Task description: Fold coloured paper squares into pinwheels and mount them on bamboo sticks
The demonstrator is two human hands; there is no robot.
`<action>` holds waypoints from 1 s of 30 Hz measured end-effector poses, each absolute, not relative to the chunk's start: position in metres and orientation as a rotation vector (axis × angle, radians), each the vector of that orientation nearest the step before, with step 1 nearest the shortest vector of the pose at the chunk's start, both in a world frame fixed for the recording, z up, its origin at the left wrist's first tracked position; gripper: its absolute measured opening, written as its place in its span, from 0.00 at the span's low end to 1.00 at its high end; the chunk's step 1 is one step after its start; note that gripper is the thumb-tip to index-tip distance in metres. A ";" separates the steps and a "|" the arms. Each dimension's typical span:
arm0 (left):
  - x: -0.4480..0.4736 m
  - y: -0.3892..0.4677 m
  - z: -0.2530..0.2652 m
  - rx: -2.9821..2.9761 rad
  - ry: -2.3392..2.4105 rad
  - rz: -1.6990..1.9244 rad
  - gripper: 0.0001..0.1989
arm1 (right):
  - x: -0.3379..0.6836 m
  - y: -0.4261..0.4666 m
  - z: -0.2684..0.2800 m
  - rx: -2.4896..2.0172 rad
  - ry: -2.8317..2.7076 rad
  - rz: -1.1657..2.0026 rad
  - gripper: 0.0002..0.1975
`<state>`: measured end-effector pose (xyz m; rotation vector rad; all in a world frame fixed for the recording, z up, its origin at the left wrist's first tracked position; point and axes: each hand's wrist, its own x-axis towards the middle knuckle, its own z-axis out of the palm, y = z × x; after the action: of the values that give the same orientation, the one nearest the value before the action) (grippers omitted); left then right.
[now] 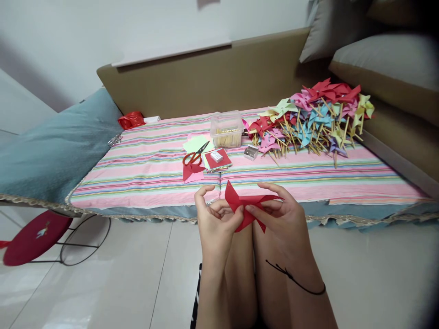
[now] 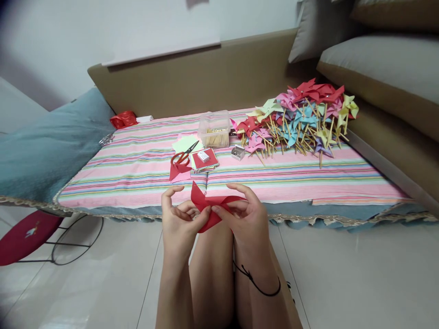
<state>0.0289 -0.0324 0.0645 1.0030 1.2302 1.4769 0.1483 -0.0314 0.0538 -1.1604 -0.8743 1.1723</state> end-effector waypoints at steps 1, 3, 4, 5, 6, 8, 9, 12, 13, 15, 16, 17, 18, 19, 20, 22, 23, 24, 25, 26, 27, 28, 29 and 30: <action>0.029 -0.032 0.065 1.000 1.231 1.477 0.28 | 0.148 -0.031 0.053 -1.160 -0.877 1.170 0.27; 0.030 -0.032 0.065 0.991 1.232 1.472 0.28 | 0.148 -0.030 0.053 -1.157 -0.882 1.157 0.26; 0.030 -0.032 0.066 0.985 1.232 1.467 0.28 | 0.148 -0.030 0.052 -1.157 -0.884 1.150 0.25; 0.030 -0.031 0.066 0.980 1.230 1.461 0.28 | 0.148 -0.029 0.052 -1.156 -0.884 1.142 0.25; 0.030 -0.031 0.067 0.974 1.227 1.457 0.28 | 0.148 -0.029 0.052 -1.152 -0.882 1.135 0.25; 0.031 -0.031 0.067 0.960 1.221 1.445 0.28 | 0.149 -0.029 0.053 -1.134 -0.883 1.136 0.28; 0.030 -0.030 0.067 0.953 1.215 1.441 0.28 | 0.150 -0.029 0.053 -1.115 -0.885 1.150 0.30; 0.029 -0.030 0.066 0.932 1.206 1.442 0.28 | 0.153 -0.028 0.051 -1.059 -0.894 1.232 0.36; 0.028 -0.030 0.065 0.930 1.205 1.442 0.28 | 0.154 -0.028 0.049 -1.056 -0.897 1.248 0.37; 0.027 -0.029 0.064 0.938 1.203 1.427 0.29 | 0.156 -0.027 0.045 -1.067 -0.906 1.243 0.36; 0.026 -0.029 0.064 0.947 1.200 1.410 0.29 | 0.157 -0.027 0.043 -1.070 -0.914 1.239 0.36; 0.025 -0.029 0.063 0.956 1.194 1.392 0.29 | 0.158 -0.026 0.040 -1.061 -0.923 1.245 0.36; 0.024 -0.028 0.063 0.965 1.186 1.376 0.29 | 0.158 -0.025 0.039 -1.046 -0.931 1.263 0.36; 0.023 -0.028 0.063 0.971 1.175 1.360 0.29 | 0.159 -0.025 0.038 -1.031 -0.940 1.288 0.36; 0.022 -0.028 0.063 0.972 1.162 1.345 0.30 | 0.159 -0.024 0.037 -1.020 -0.947 1.317 0.36; 0.019 -0.028 0.063 0.965 1.130 1.311 0.31 | 0.159 -0.024 0.037 -1.006 -0.948 1.367 0.36; 0.018 -0.028 0.063 0.958 1.111 1.293 0.31 | 0.159 -0.024 0.038 -1.002 -0.938 1.385 0.36; 0.017 -0.028 0.063 0.951 1.090 1.276 0.31 | 0.159 -0.024 0.038 -0.998 -0.923 1.397 0.35; 0.016 -0.028 0.063 0.946 1.069 1.263 0.31 | 0.158 -0.024 0.039 -0.994 -0.906 1.405 0.35; 0.015 -0.028 0.063 0.943 1.050 1.252 0.30 | 0.158 -0.024 0.039 -0.990 -0.890 1.411 0.35; 0.015 -0.027 0.062 0.942 1.035 1.244 0.30 | 0.158 -0.024 0.038 -0.989 -0.878 1.415 0.34; 0.014 -0.027 0.061 0.942 1.024 1.237 0.29 | 0.157 -0.024 0.038 -0.988 -0.871 1.418 0.34; 0.014 -0.027 0.060 0.943 1.014 1.230 0.30 | 0.157 -0.024 0.037 -0.986 -0.868 1.421 0.33; 0.014 -0.026 0.059 0.944 1.006 1.224 0.30 | 0.157 -0.024 0.035 -0.981 -0.871 1.425 0.33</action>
<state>0.0140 -0.0263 0.0593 0.9443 1.0059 1.2240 0.1574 -0.0235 0.0355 -0.9814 -0.8711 1.4246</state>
